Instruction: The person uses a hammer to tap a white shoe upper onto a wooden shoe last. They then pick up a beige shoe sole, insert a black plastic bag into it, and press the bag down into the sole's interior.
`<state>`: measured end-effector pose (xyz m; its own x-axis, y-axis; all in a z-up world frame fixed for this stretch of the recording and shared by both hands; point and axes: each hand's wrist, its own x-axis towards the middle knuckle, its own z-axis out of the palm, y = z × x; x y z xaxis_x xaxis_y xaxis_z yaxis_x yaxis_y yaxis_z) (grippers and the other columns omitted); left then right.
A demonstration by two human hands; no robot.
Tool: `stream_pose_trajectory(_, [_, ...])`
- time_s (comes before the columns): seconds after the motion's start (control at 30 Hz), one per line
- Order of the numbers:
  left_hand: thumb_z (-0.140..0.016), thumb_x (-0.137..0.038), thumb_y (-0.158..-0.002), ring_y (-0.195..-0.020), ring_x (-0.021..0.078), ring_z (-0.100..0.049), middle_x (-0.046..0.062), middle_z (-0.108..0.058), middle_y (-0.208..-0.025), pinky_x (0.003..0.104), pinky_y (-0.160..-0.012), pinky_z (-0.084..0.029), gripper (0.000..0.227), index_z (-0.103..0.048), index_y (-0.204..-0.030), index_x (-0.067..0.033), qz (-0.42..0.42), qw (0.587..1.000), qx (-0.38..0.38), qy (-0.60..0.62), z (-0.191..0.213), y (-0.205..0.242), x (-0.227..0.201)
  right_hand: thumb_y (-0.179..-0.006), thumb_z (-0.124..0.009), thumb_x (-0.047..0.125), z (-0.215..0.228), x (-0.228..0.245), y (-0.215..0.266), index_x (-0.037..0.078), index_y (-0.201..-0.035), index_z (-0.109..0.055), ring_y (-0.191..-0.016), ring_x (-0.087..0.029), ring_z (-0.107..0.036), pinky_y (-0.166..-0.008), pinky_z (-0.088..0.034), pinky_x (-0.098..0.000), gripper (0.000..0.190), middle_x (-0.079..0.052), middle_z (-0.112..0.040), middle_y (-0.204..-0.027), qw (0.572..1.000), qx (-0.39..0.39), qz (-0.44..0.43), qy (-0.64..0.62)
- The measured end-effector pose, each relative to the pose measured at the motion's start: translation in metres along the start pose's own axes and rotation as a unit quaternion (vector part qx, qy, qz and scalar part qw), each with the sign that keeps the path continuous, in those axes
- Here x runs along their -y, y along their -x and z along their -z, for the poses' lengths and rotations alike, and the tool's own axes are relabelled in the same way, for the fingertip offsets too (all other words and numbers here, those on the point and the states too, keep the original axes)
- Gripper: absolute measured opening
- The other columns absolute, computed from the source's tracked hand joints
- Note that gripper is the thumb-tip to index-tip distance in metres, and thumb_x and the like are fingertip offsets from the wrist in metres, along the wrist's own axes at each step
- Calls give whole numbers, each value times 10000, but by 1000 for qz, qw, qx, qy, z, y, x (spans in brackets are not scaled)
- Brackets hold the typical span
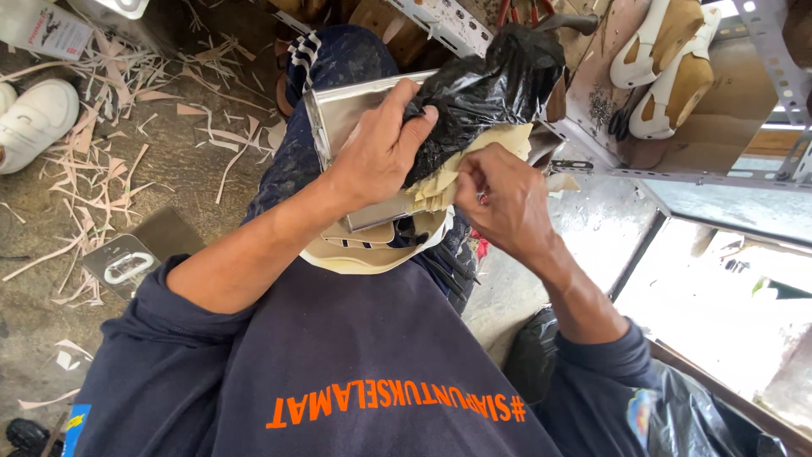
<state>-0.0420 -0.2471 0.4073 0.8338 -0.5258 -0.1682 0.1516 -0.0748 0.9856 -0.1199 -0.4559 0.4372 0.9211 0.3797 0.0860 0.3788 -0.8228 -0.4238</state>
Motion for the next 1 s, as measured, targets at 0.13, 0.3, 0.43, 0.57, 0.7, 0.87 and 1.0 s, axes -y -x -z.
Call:
stream_pose_trajectory(0.13, [-388,-374,-1083,-489,144,-312,-30,-364,-576,403,-549,-324,357,-422,-1222,-47,-7,1000,24,-18,0,3,3,-1070,-450,112,-11,-14,16,15,-925,-600,-490,-108,-430,-402,-310,-270,231,-27,-541,-681,997,-39,-67,-28])
stream_pose_trajectory(0.3, [-346,-473,-1047,-515,205,-385,-1,-386,-563,445,-642,-372,509,-451,-1271,-28,6,998,24,-66,-1,3,5,-983,-538,-12,-17,-15,24,-7,-917,-628,-635,-203,-611,-554,-527,-289,112,-124,-641,-790,996,-79,-37,2])
stream_pose_trajectory(0.43, [-350,-440,-1077,-483,141,-360,-40,-388,-606,404,-535,-345,373,-435,-1143,-83,-36,996,36,-73,-5,9,15,-948,-572,-77,-18,-47,35,29,-899,-595,-604,-161,-492,-530,-397,-287,119,-75,-569,-747,985,-163,-11,60])
stream_pose_trajectory(0.57, [-441,-335,-1100,-600,365,-608,203,-565,-631,463,-604,-458,247,-521,-1086,-102,-98,994,-22,-52,-7,14,22,-949,-651,101,-2,-106,49,111,-951,-671,-653,-223,-613,-639,-528,-318,23,-23,-518,-740,930,-292,-52,217])
stream_pose_trajectory(0.7, [-518,-337,-1080,-757,506,-643,347,-586,-789,542,-667,-463,285,-525,-1124,-55,-105,992,-27,-69,-8,16,24,-1006,-594,28,38,-143,69,48,-1000,-656,-645,-274,-612,-602,-519,-348,65,-88,-555,-763,916,-351,-112,159])
stream_pose_trajectory(0.87, [-432,-425,-1081,-586,140,-385,-45,-402,-658,370,-581,-314,307,-446,-990,-132,-48,995,-17,-85,-4,15,13,-1019,-559,34,94,-185,103,63,-978,-595,-719,-168,-571,-592,-517,-290,62,-68,-610,-866,833,-455,-225,220])
stream_pose_trajectory(1.0, [-465,-334,-1085,-581,224,-729,172,-696,-860,235,-418,-635,268,-420,-1016,-79,-159,987,-2,28,-8,30,-4,-1089,-565,-52,95,-134,132,-33,-1053,-628,-760,-216,-528,-619,-458,-334,75,-132,-608,-940,859,-380,-152,309])
